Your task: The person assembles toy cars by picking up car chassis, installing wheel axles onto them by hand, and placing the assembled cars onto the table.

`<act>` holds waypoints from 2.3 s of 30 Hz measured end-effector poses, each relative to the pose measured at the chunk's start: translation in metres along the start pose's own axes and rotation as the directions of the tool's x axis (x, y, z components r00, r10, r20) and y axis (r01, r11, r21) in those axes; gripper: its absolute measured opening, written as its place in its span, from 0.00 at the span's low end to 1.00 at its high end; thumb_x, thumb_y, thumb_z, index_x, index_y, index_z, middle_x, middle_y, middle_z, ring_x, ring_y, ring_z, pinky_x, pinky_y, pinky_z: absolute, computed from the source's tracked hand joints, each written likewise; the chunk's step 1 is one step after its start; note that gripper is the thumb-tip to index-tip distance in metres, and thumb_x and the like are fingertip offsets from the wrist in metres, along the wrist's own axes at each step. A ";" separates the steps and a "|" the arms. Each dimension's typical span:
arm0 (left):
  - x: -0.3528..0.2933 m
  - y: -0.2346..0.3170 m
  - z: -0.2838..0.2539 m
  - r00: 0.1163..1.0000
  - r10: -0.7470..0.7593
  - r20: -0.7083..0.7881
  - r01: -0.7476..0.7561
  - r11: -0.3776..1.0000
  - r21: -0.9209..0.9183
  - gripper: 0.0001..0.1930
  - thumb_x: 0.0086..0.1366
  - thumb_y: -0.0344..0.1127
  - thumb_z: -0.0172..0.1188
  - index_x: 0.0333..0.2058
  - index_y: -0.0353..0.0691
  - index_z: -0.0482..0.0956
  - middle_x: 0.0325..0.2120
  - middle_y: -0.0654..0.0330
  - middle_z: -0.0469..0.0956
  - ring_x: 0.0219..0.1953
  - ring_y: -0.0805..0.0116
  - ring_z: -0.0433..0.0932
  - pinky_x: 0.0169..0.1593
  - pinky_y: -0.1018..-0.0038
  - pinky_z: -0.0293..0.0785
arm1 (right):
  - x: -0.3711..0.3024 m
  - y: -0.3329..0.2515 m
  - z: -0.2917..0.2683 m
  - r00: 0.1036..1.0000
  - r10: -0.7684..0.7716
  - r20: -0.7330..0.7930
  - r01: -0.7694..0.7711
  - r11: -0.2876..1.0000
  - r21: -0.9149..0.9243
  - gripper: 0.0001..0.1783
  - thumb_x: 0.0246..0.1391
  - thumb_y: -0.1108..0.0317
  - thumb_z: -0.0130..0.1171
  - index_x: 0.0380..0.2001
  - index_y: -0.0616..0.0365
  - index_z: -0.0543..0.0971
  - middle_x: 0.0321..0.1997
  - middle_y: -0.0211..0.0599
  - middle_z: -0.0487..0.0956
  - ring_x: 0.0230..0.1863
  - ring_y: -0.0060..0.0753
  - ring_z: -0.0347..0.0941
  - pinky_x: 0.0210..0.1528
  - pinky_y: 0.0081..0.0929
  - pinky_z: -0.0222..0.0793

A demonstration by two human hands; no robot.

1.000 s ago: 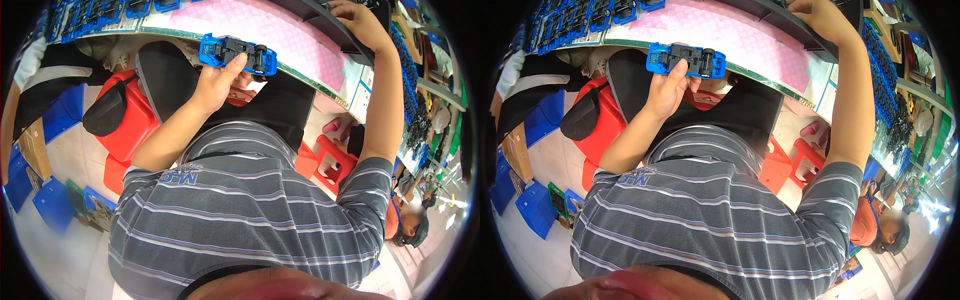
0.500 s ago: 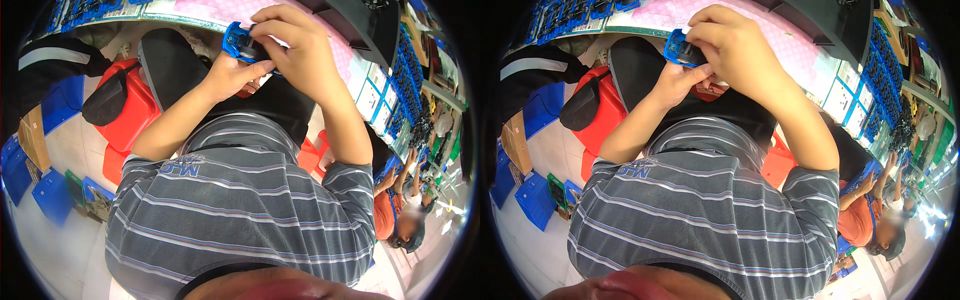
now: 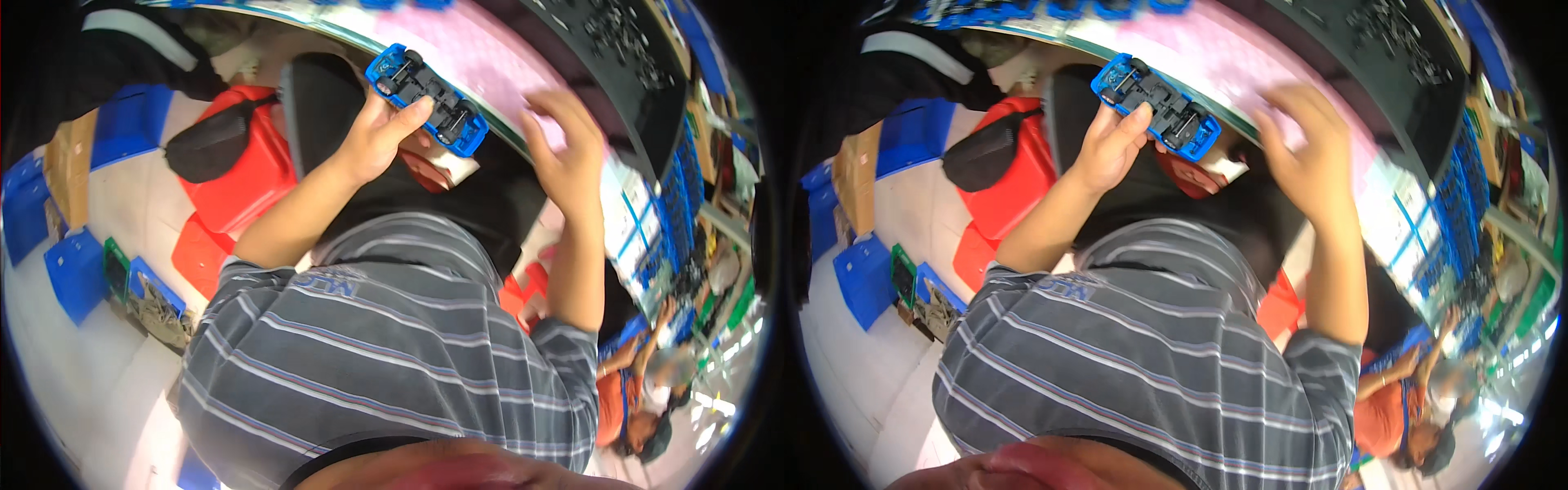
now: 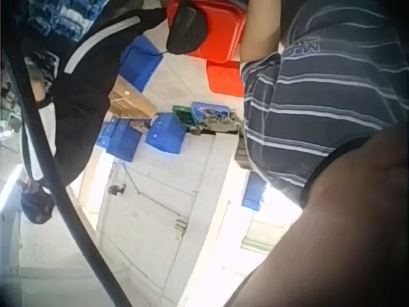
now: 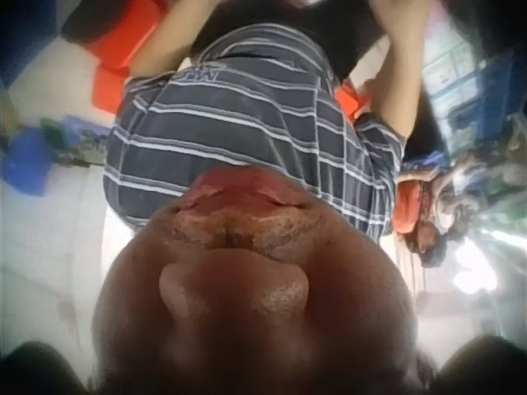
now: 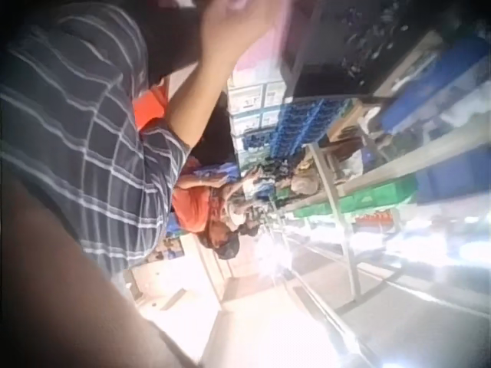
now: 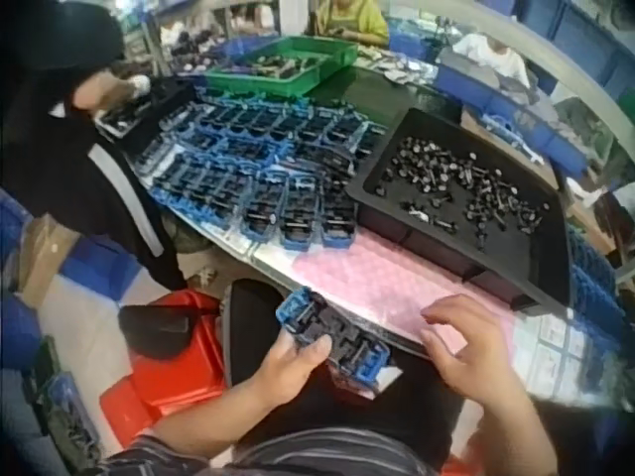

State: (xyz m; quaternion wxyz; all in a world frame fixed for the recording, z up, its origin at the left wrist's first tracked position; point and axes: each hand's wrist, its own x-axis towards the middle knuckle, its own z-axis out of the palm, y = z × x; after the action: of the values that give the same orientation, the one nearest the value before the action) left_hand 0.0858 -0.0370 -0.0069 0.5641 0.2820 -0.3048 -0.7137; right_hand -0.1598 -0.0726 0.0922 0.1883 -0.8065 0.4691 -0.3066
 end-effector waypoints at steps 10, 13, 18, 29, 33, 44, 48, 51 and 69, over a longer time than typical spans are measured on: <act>0.023 0.179 -0.147 0.818 0.425 -0.388 -0.235 0.862 0.449 0.17 0.75 0.41 0.57 0.57 0.41 0.71 0.40 0.63 0.79 0.37 0.72 0.79 0.39 0.72 0.76 | -0.106 0.085 -0.037 0.841 0.479 -0.251 -0.502 0.864 -0.034 0.08 0.62 0.74 0.61 0.42 0.66 0.82 0.41 0.40 0.82 0.41 0.29 0.79 0.47 0.25 0.75; 0.040 0.241 -0.183 0.720 0.493 -0.488 -0.110 0.776 0.621 0.15 0.73 0.45 0.60 0.50 0.42 0.77 0.26 0.72 0.73 0.22 0.82 0.65 0.25 0.81 0.58 | -0.129 0.096 -0.054 0.793 0.524 -0.312 -0.569 0.820 -0.068 0.09 0.64 0.72 0.60 0.43 0.66 0.82 0.40 0.37 0.82 0.40 0.28 0.79 0.46 0.26 0.75; 0.112 0.333 -0.299 0.690 0.505 -0.518 0.162 0.590 0.791 0.29 0.68 0.52 0.64 0.61 0.38 0.75 0.37 0.63 0.80 0.30 0.74 0.70 0.31 0.75 0.65 | -0.174 0.095 -0.095 0.741 0.499 -0.449 -0.628 0.752 -0.202 0.10 0.62 0.71 0.62 0.43 0.65 0.82 0.42 0.42 0.84 0.40 0.32 0.81 0.46 0.27 0.76; 0.219 0.382 -0.406 0.769 0.125 -0.626 0.457 0.577 0.677 0.32 0.74 0.51 0.56 0.68 0.35 0.66 0.66 0.51 0.70 0.66 0.57 0.70 0.69 0.59 0.63 | -0.255 0.111 -0.191 0.354 0.418 -0.836 -0.915 0.338 -0.219 0.15 0.55 0.60 0.64 0.37 0.61 0.85 0.34 0.47 0.86 0.37 0.45 0.84 0.44 0.36 0.77; 0.232 0.394 -0.395 0.775 0.203 -0.599 0.425 0.534 0.731 0.27 0.73 0.51 0.58 0.60 0.34 0.77 0.56 0.50 0.79 0.58 0.59 0.77 0.62 0.64 0.70 | -0.311 0.151 -0.203 0.390 0.457 -0.799 -0.894 -0.018 -0.447 0.24 0.51 0.56 0.68 0.48 0.60 0.82 0.47 0.55 0.81 0.50 0.60 0.77 0.55 0.45 0.74; 0.097 0.168 -0.075 0.673 0.650 0.353 -0.170 -0.329 0.929 0.10 0.68 0.35 0.64 0.43 0.35 0.86 0.40 0.53 0.84 0.40 0.59 0.81 0.48 0.67 0.76 | -0.249 0.078 -0.166 0.381 0.262 -0.886 -0.910 0.274 -0.310 0.09 0.49 0.71 0.70 0.34 0.64 0.84 0.40 0.43 0.81 0.37 0.43 0.81 0.42 0.34 0.75; 0.039 0.026 0.020 0.977 0.026 0.213 -0.166 0.723 0.671 0.17 0.70 0.40 0.63 0.49 0.34 0.81 0.39 0.57 0.82 0.37 0.75 0.78 0.42 0.77 0.74 | -0.172 0.024 -0.095 0.639 0.090 -0.764 -0.597 0.685 -0.418 0.07 0.48 0.77 0.68 0.32 0.62 0.80 0.38 0.43 0.78 0.42 0.46 0.76 0.42 0.34 0.73; 0.028 -0.028 0.080 0.898 -0.251 0.362 0.271 0.963 -0.006 0.35 0.72 0.48 0.60 0.69 0.37 0.58 0.50 0.51 0.79 0.33 0.72 0.78 0.33 0.79 0.72 | -0.117 -0.005 -0.058 0.881 -0.007 -0.474 -0.156 0.940 -0.304 0.14 0.43 0.78 0.72 0.35 0.60 0.81 0.37 0.43 0.79 0.40 0.46 0.77 0.42 0.34 0.74; 0.007 -0.026 0.060 0.945 -0.315 0.085 0.304 0.945 0.116 0.23 0.74 0.41 0.56 0.63 0.41 0.64 0.50 0.53 0.80 0.30 0.73 0.77 0.28 0.78 0.68 | 0.068 0.124 -0.103 0.954 0.293 -0.063 -0.293 0.867 -0.403 0.16 0.52 0.67 0.70 0.43 0.64 0.85 0.41 0.53 0.85 0.43 0.52 0.83 0.48 0.37 0.76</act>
State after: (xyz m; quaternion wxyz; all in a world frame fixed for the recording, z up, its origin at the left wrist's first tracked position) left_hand 0.0234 -0.0318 0.0127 0.4135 0.3177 -0.3209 -0.7907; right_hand -0.2833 -0.1938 0.1171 0.0603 -0.7475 0.6395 -0.1694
